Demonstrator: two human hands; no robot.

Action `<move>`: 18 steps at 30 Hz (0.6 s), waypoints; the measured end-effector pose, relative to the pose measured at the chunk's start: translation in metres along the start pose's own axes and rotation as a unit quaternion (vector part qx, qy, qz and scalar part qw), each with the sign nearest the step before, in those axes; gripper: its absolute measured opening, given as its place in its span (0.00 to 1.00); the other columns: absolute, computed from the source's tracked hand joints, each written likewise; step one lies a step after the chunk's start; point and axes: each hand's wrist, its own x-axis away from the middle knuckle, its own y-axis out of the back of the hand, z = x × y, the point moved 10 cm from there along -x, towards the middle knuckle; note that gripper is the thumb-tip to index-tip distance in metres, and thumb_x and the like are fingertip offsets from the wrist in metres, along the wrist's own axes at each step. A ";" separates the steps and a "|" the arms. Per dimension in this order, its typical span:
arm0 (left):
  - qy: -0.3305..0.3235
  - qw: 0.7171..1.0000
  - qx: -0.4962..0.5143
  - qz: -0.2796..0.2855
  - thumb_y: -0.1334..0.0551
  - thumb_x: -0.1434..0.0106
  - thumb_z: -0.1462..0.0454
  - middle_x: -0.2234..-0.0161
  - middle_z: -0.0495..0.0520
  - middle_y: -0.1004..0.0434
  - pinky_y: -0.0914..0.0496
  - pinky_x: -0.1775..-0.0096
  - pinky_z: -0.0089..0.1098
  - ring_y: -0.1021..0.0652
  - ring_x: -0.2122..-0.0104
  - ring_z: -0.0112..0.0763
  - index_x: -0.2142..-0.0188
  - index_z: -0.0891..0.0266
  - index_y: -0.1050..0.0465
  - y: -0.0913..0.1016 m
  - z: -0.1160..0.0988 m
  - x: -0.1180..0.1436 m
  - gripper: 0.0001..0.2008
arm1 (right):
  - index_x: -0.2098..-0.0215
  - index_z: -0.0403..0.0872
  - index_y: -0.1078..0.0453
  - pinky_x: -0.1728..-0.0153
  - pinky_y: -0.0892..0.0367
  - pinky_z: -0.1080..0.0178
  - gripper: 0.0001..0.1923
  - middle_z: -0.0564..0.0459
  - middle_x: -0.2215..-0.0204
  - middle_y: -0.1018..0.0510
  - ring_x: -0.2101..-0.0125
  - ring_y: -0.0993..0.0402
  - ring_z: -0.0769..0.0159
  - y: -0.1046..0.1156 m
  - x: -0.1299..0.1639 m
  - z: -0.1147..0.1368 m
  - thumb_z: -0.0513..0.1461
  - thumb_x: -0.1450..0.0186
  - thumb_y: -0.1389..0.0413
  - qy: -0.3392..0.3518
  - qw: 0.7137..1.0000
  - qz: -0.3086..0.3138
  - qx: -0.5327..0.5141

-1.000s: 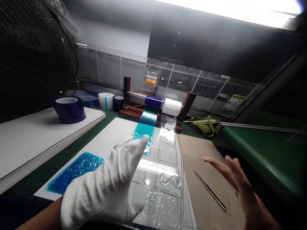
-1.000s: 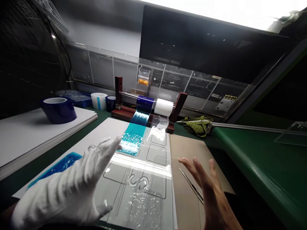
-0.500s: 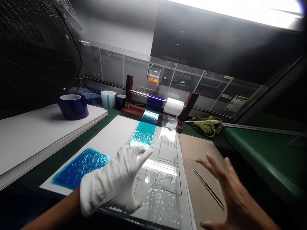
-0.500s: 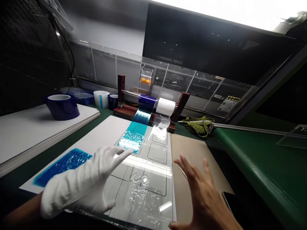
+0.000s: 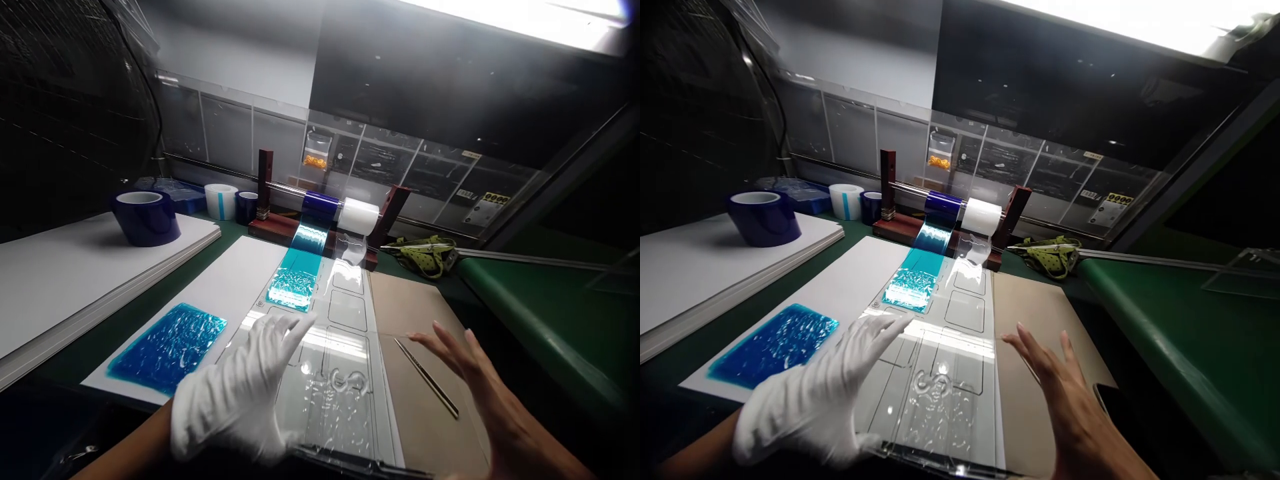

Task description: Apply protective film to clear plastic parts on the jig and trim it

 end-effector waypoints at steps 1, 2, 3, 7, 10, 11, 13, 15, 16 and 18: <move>0.002 1.000 0.027 0.001 0.35 0.61 0.56 0.40 0.67 0.43 0.33 0.48 0.56 0.34 0.44 0.57 0.33 0.56 0.68 -0.002 0.001 0.004 0.60 | 0.29 0.42 0.69 0.41 0.53 0.29 0.58 0.37 0.40 0.33 0.41 0.38 0.38 -0.002 0.005 -0.001 0.48 0.46 0.39 -0.010 1.000 0.004 -0.022; 0.010 0.999 0.041 0.006 0.34 0.62 0.58 0.40 0.65 0.43 0.33 0.48 0.56 0.34 0.45 0.57 0.33 0.53 0.67 -0.004 0.002 0.007 0.60 | 0.29 0.43 0.69 0.41 0.52 0.30 0.57 0.38 0.40 0.33 0.40 0.39 0.38 -0.003 0.009 -0.001 0.47 0.46 0.39 -0.017 0.999 0.007 -0.036; 0.020 0.999 0.042 0.018 0.34 0.62 0.60 0.40 0.64 0.43 0.33 0.49 0.57 0.34 0.45 0.57 0.33 0.50 0.66 -0.006 0.003 0.009 0.60 | 0.29 0.44 0.68 0.41 0.51 0.31 0.57 0.38 0.40 0.33 0.40 0.40 0.38 -0.005 0.012 0.000 0.46 0.46 0.39 -0.021 0.999 0.010 -0.047; 0.001 0.995 0.067 0.071 0.32 0.65 0.60 0.37 0.61 0.47 0.29 0.52 0.55 0.35 0.44 0.61 0.33 0.45 0.66 -0.008 -0.010 0.012 0.63 | 0.29 0.45 0.66 0.42 0.44 0.35 0.59 0.37 0.39 0.34 0.38 0.43 0.39 -0.010 0.025 0.000 0.51 0.47 0.37 -0.012 0.996 0.035 -0.082; -0.052 0.991 0.103 0.073 0.32 0.62 0.59 0.40 0.56 0.40 0.28 0.52 0.49 0.30 0.48 0.53 0.33 0.43 0.65 -0.004 -0.028 0.018 0.60 | 0.29 0.44 0.64 0.47 0.35 0.40 0.55 0.36 0.38 0.36 0.37 0.44 0.42 -0.014 0.043 -0.011 0.58 0.43 0.43 -0.022 0.992 0.055 -0.111; -0.061 0.990 0.107 0.068 0.32 0.61 0.58 0.41 0.56 0.39 0.27 0.53 0.47 0.28 0.50 0.51 0.33 0.43 0.64 -0.006 -0.033 0.019 0.59 | 0.29 0.44 0.63 0.48 0.33 0.41 0.54 0.36 0.38 0.37 0.37 0.44 0.42 -0.016 0.048 -0.014 0.59 0.41 0.45 -0.030 0.991 0.059 -0.117; -0.053 0.995 0.079 0.034 0.33 0.59 0.54 0.42 0.59 0.38 0.27 0.56 0.47 0.28 0.51 0.53 0.33 0.46 0.63 -0.010 -0.038 0.016 0.58 | 0.29 0.44 0.62 0.47 0.34 0.41 0.54 0.35 0.38 0.37 0.38 0.41 0.42 -0.017 0.054 -0.016 0.61 0.42 0.45 -0.051 0.991 0.056 -0.107; 0.000 0.999 0.008 -0.034 0.35 0.57 0.50 0.43 0.68 0.39 0.30 0.56 0.55 0.30 0.49 0.62 0.33 0.55 0.63 -0.013 -0.036 0.006 0.57 | 0.30 0.45 0.61 0.43 0.43 0.35 0.54 0.35 0.39 0.35 0.41 0.37 0.40 -0.011 0.057 -0.014 0.58 0.42 0.42 -0.093 0.994 0.026 -0.056; 0.037 0.996 -0.034 -0.071 0.36 0.55 0.49 0.43 0.73 0.40 0.32 0.55 0.59 0.32 0.49 0.67 0.33 0.61 0.63 -0.013 -0.034 0.000 0.56 | 0.30 0.45 0.61 0.41 0.49 0.32 0.52 0.36 0.41 0.33 0.42 0.36 0.40 -0.005 0.060 -0.014 0.56 0.41 0.42 -0.125 0.992 -0.002 -0.017; 0.112 0.980 -0.101 -0.131 0.38 0.54 0.49 0.46 0.78 0.39 0.37 0.53 0.63 0.32 0.49 0.70 0.35 0.70 0.61 -0.013 -0.032 -0.011 0.54 | 0.30 0.46 0.59 0.40 0.57 0.28 0.48 0.38 0.41 0.33 0.42 0.35 0.40 0.013 0.075 -0.016 0.51 0.39 0.41 -0.198 0.975 -0.075 0.061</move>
